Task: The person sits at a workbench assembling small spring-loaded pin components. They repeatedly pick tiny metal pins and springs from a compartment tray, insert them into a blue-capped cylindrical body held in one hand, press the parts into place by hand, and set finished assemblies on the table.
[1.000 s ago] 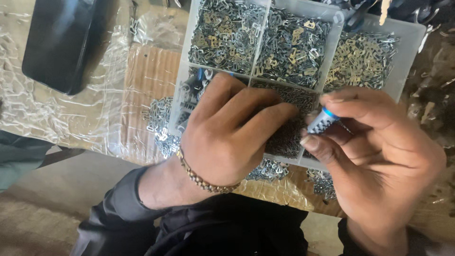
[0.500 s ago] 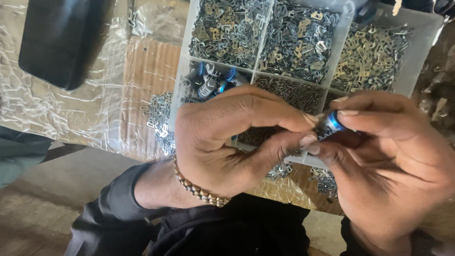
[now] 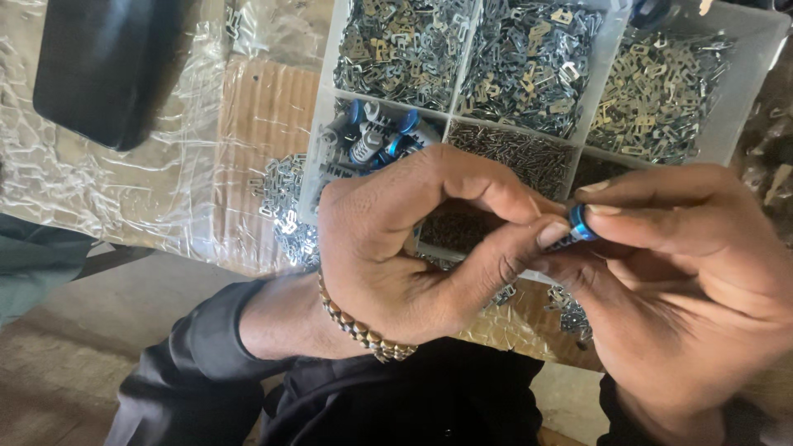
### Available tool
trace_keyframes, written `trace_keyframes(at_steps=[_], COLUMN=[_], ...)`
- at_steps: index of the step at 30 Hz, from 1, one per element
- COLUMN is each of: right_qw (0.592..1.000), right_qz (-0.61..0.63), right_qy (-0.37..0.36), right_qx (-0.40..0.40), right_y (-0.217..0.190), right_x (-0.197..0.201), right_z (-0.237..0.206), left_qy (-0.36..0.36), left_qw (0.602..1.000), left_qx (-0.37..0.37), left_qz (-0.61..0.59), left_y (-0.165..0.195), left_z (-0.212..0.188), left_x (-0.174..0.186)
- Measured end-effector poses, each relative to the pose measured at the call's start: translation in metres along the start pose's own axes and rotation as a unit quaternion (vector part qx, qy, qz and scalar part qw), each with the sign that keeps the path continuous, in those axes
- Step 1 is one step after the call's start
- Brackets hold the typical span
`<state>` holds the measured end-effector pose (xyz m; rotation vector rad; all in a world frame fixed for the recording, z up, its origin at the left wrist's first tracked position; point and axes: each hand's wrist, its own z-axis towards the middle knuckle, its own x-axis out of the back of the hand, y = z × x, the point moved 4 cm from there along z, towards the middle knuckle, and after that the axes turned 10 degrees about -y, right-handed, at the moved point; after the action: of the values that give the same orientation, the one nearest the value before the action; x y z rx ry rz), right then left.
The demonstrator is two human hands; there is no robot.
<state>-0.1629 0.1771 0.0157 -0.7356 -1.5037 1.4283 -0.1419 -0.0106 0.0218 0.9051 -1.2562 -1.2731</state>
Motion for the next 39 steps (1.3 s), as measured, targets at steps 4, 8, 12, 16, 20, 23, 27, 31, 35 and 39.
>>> trace_keyframes(at_steps=[4,8,12,16,20,23,27,31,35,39], right_qw=[0.999,0.996,0.998,1.000,0.997,1.000,0.999,0.993,0.999,1.000], right_qz=[-0.048,-0.087,-0.056,-0.028,-0.078,-0.028,-0.050,-0.110,-0.051,-0.009], right_qy=[-0.003,-0.012,-0.007,-0.001,-0.010,0.010,-0.011,-0.029,-0.010,0.002], right_qx=[-0.006,0.012,0.012,-0.014,-0.002,-0.008,-0.008,0.019,-0.003,-0.014], right_y=[-0.002,-0.008,-0.010,-0.008,-0.004,-0.001,-0.001,-0.002,0.000,0.000], right_x=[0.001,0.000,-0.004,-0.002,0.001,0.001,0.003,0.005,0.004,0.002], right_z=[0.002,0.010,0.012,0.005,0.002,0.000,0.001,0.003,0.002,0.001], left_qy=[-0.001,0.007,0.011,0.004,-0.023,-0.020,-0.028,-0.039,-0.038,-0.022], left_qw=[1.000,1.000,1.000,0.999,0.999,0.989,0.995,0.998,0.995,0.979], left_qx=[-0.002,0.004,0.010,0.031,-0.002,0.049,0.052,0.019,0.001,0.066], left_qz=[-0.019,0.004,-0.013,-0.028,-0.049,-0.137,-0.083,-0.050,-0.095,-0.191], left_y=[-0.001,0.000,0.000,-0.004,-0.004,-0.009,-0.006,-0.004,-0.006,-0.011], left_z=[0.001,0.002,0.001,0.000,0.002,0.002,0.002,0.002,0.002,0.001], left_x=[0.000,-0.001,-0.003,-0.003,-0.002,-0.002,-0.001,0.000,0.001,-0.001])
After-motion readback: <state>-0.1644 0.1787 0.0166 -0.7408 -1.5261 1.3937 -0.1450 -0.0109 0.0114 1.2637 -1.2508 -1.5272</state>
